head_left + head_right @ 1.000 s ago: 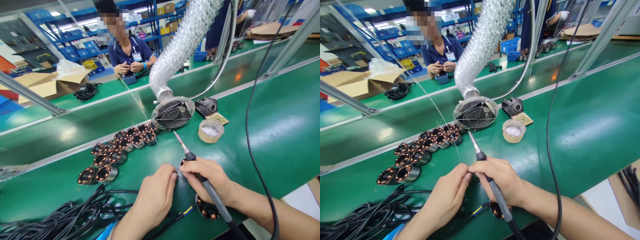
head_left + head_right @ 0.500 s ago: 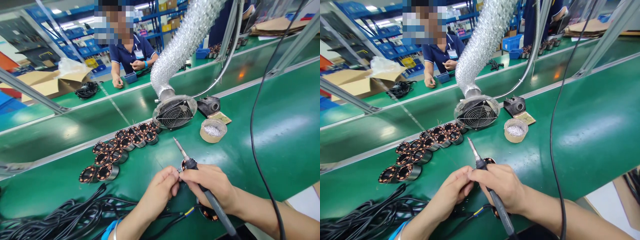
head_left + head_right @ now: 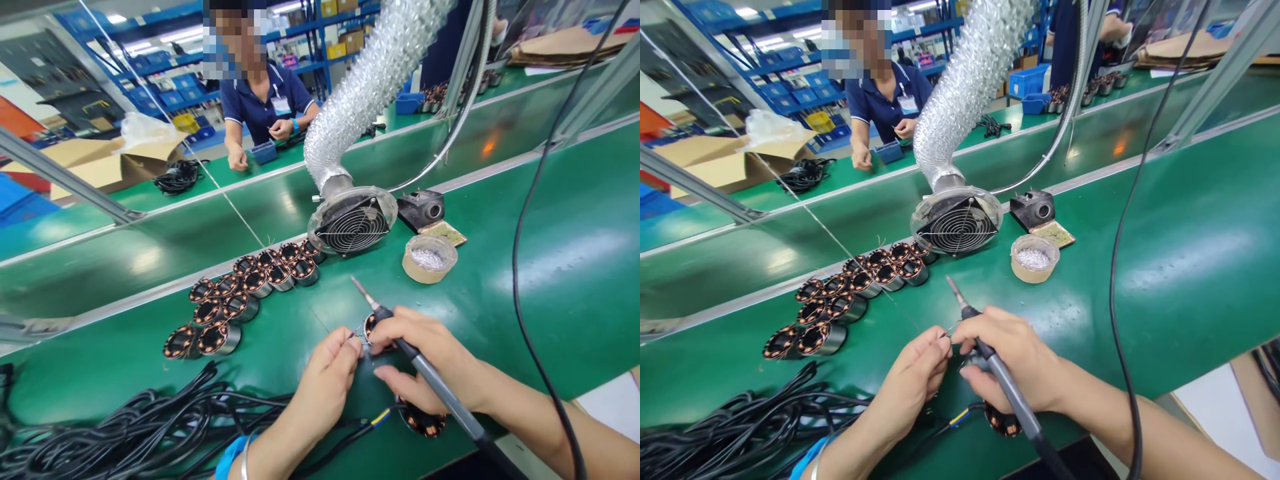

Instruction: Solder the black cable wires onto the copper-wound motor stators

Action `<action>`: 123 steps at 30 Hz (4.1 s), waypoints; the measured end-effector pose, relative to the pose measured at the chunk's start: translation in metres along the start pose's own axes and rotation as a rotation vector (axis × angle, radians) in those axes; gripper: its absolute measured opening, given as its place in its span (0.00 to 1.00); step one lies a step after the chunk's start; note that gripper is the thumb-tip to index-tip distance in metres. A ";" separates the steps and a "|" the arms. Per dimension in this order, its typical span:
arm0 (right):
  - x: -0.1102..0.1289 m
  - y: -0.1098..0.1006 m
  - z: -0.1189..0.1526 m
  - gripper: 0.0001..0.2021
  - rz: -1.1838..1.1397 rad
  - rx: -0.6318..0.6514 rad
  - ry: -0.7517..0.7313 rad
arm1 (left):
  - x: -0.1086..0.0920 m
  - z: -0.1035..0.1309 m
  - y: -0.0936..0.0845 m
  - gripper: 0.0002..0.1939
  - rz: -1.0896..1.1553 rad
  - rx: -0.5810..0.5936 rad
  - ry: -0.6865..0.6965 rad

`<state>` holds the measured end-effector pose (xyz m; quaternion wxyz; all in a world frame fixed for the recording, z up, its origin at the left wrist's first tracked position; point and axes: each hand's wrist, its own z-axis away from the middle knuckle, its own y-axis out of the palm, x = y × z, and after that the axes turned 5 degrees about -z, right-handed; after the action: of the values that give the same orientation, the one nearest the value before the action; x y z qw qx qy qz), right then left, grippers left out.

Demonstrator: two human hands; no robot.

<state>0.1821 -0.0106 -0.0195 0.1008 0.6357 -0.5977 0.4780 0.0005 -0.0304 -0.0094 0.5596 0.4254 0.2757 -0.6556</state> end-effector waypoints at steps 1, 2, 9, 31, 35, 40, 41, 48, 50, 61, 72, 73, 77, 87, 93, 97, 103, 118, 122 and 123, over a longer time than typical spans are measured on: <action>0.000 0.001 0.000 0.15 -0.007 0.026 -0.008 | 0.000 0.000 0.000 0.25 -0.001 -0.008 0.004; 0.000 0.003 -0.001 0.15 -0.010 0.024 -0.010 | 0.000 0.000 0.001 0.26 -0.001 -0.016 0.005; -0.008 0.016 0.000 0.11 0.020 -0.276 0.144 | 0.007 -0.002 0.007 0.23 -0.022 -0.100 0.002; 0.009 -0.026 0.012 0.10 -0.124 -0.349 0.075 | 0.016 0.000 0.005 0.16 -0.245 -0.154 0.119; 0.007 -0.025 0.014 0.07 -0.239 -0.414 0.175 | 0.017 0.001 0.006 0.17 -0.285 -0.195 0.136; 0.006 -0.023 0.012 0.08 -0.220 -0.415 0.214 | 0.017 0.002 0.007 0.17 -0.323 -0.204 0.145; 0.006 -0.023 0.012 0.08 -0.217 -0.408 0.214 | 0.017 0.002 0.007 0.17 -0.331 -0.200 0.144; 0.010 -0.024 0.011 0.06 -0.182 -0.347 0.165 | 0.019 0.002 0.006 0.16 -0.387 -0.194 0.167; 0.014 -0.023 0.010 0.06 -0.168 -0.318 0.130 | 0.019 0.003 0.006 0.16 -0.407 -0.197 0.175; 0.025 -0.017 0.007 0.10 -0.040 -0.254 -0.092 | 0.017 0.004 0.007 0.17 -0.460 -0.200 0.196; 0.022 -0.018 0.009 0.12 -0.079 -0.322 -0.093 | 0.016 0.005 0.006 0.17 -0.442 -0.213 0.205; 0.021 -0.017 0.009 0.12 -0.082 -0.330 -0.096 | 0.017 0.005 0.006 0.17 -0.442 -0.214 0.203; 0.022 -0.017 0.010 0.12 -0.097 -0.341 -0.095 | 0.017 0.004 0.006 0.17 -0.458 -0.219 0.199; 0.022 -0.013 0.007 0.10 -0.087 -0.319 -0.121 | 0.017 0.005 0.006 0.17 -0.467 -0.222 0.192; 0.021 -0.016 0.010 0.11 -0.087 -0.326 -0.122 | 0.018 0.004 0.006 0.17 -0.472 -0.224 0.204; 0.022 -0.018 0.011 0.12 -0.086 -0.328 -0.098 | 0.018 0.004 0.006 0.17 -0.481 -0.220 0.198; 0.022 -0.021 0.008 0.12 -0.065 -0.350 -0.101 | 0.017 0.005 0.005 0.17 -0.483 -0.219 0.202; -0.034 -0.059 0.054 0.12 0.726 -0.504 0.238 | 0.012 0.005 0.007 0.16 -0.495 -0.237 0.219; -0.024 -0.050 0.042 0.11 0.516 -0.452 0.152 | 0.014 0.005 0.006 0.16 -0.473 -0.240 0.219; -0.019 -0.045 0.034 0.11 0.434 -0.397 0.103 | 0.016 0.005 0.005 0.16 -0.463 -0.239 0.215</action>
<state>0.2404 -0.0103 -0.0314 0.1487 0.4356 -0.7955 0.3940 0.0041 -0.0436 -0.0199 0.4089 0.3491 0.4987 -0.6799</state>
